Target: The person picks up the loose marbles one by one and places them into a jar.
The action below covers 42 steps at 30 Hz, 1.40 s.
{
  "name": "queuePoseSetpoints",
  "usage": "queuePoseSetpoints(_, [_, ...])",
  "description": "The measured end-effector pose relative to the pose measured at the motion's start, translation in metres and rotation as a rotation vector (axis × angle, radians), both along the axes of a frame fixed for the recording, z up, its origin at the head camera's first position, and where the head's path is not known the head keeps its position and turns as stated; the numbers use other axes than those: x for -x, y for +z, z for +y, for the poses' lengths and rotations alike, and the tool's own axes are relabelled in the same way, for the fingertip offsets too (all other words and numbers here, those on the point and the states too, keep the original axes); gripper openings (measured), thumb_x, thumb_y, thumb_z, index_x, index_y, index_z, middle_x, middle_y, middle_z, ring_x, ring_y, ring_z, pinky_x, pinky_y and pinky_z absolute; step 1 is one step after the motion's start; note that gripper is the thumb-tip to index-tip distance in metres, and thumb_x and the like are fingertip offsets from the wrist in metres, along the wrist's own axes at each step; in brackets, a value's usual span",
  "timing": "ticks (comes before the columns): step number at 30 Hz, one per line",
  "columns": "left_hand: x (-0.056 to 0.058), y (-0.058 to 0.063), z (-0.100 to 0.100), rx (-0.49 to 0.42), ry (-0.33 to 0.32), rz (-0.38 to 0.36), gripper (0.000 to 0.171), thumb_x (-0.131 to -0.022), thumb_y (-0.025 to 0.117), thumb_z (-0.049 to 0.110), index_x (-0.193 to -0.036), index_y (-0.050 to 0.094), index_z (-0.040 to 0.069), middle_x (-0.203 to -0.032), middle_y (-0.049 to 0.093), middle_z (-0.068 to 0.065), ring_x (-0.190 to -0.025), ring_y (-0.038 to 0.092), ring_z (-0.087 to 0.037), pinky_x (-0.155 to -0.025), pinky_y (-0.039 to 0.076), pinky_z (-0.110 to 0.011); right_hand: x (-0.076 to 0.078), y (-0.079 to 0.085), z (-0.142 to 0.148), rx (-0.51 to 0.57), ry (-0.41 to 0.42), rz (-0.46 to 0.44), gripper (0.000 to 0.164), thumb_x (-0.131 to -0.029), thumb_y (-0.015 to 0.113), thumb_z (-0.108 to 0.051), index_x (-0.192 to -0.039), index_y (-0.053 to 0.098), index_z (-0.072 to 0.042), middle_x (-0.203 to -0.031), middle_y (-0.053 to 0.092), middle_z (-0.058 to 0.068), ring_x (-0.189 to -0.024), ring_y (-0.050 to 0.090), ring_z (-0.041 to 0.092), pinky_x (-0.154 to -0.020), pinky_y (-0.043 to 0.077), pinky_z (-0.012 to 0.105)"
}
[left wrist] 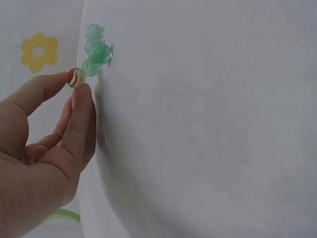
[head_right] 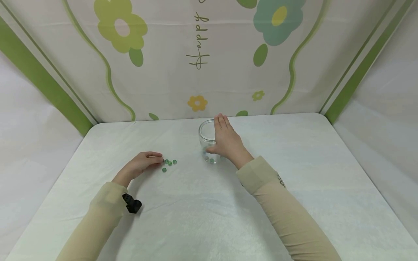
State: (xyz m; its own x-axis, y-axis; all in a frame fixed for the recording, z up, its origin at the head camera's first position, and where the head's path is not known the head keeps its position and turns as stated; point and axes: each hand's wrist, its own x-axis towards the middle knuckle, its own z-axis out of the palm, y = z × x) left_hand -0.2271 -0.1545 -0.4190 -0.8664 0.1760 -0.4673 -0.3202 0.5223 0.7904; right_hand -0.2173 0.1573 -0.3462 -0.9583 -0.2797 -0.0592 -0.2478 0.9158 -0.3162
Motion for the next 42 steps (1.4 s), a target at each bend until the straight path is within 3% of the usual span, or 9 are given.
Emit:
queuePoseSetpoints(4, [0.003, 0.004, 0.003, -0.08, 0.06, -0.008, 0.046, -0.096, 0.057, 0.02, -0.136, 0.048, -0.001, -0.13, 0.06, -0.016, -0.092, 0.06, -0.003, -0.096, 0.048, -0.023, 0.0, 0.0, 0.0, -0.002, 0.002, 0.0, 0.116, -0.078, 0.077, -0.045, -0.15, 0.003, 0.008, -0.16, 0.0, 0.023, -0.149, 0.0, 0.037, -0.122, 0.018, 0.047])
queuePoseSetpoints(13, [0.01, 0.013, 0.009, -0.343, 0.119, -0.05, 0.05, -0.099, 0.052, 0.016, -0.143, 0.038, -0.002, -0.129, 0.056, -0.008, -0.092, 0.06, 0.004, -0.082, 0.052, -0.007, 0.0, -0.001, 0.001, -0.006, 0.008, 0.01, 0.115, -0.078, 0.076, -0.045, -0.15, 0.004, 0.009, -0.159, 0.001, 0.024, -0.149, 0.002, 0.038, -0.122, 0.017, 0.047])
queuePoseSetpoints(18, [0.013, 0.02, 0.019, -0.452, 0.158, -0.07, 0.05, -0.1, 0.049, 0.014, -0.145, 0.033, -0.004, -0.145, 0.042, -0.017, -0.116, 0.057, -0.011, -0.086, 0.052, -0.008, 0.0, -0.001, 0.001, -0.003, 0.009, 0.015, 0.115, -0.078, 0.077, -0.044, -0.15, 0.005, 0.009, -0.159, 0.001, 0.025, -0.148, 0.002, 0.038, -0.122, 0.018, 0.048])
queuePoseSetpoints(21, [0.013, 0.027, 0.026, -0.525, 0.185, -0.095, 0.051, -0.101, 0.047, 0.012, -0.146, 0.03, -0.004, -0.149, 0.037, -0.019, -0.134, 0.044, -0.022, -0.086, 0.052, -0.008, 0.001, -0.001, 0.002, 0.001, 0.007, 0.014, 0.114, -0.078, 0.077, -0.044, -0.15, 0.005, 0.008, -0.159, 0.002, 0.024, -0.148, 0.003, 0.038, -0.122, 0.019, 0.048])
queuePoseSetpoints(26, [0.014, 0.043, 0.041, -0.626, 0.195, -0.125, 0.051, -0.101, 0.045, 0.007, -0.147, 0.027, -0.004, -0.147, 0.037, -0.017, -0.143, 0.031, -0.029, -0.084, 0.053, -0.009, 0.001, 0.0, 0.002, -0.007, 0.006, 0.008, 0.115, -0.078, 0.076, -0.044, -0.15, 0.004, 0.008, -0.16, 0.001, 0.024, -0.149, 0.001, 0.038, -0.122, 0.019, 0.048])
queuePoseSetpoints(34, [0.018, 0.059, 0.067, -0.66, 0.175, -0.134, 0.051, -0.1, 0.048, 0.006, -0.146, 0.031, -0.003, -0.148, 0.038, -0.017, -0.142, 0.033, -0.029, -0.078, 0.054, -0.01, 0.001, 0.0, 0.002, -0.011, 0.011, 0.011, 0.115, -0.078, 0.076, -0.044, -0.15, 0.004, 0.009, -0.159, 0.0, 0.024, -0.148, 0.002, 0.038, -0.122, 0.018, 0.048])
queuePoseSetpoints(42, [0.021, 0.065, 0.092, -0.65, 0.154, -0.124, 0.047, -0.098, 0.051, 0.008, -0.143, 0.039, 0.0, -0.138, 0.048, -0.014, -0.128, 0.051, -0.022, -0.079, 0.055, -0.01, 0.002, 0.0, 0.003, -0.013, 0.001, 0.0, 0.115, -0.078, 0.076, -0.045, -0.15, 0.003, 0.008, -0.16, 0.0, 0.024, -0.149, 0.0, 0.037, -0.122, 0.018, 0.048])
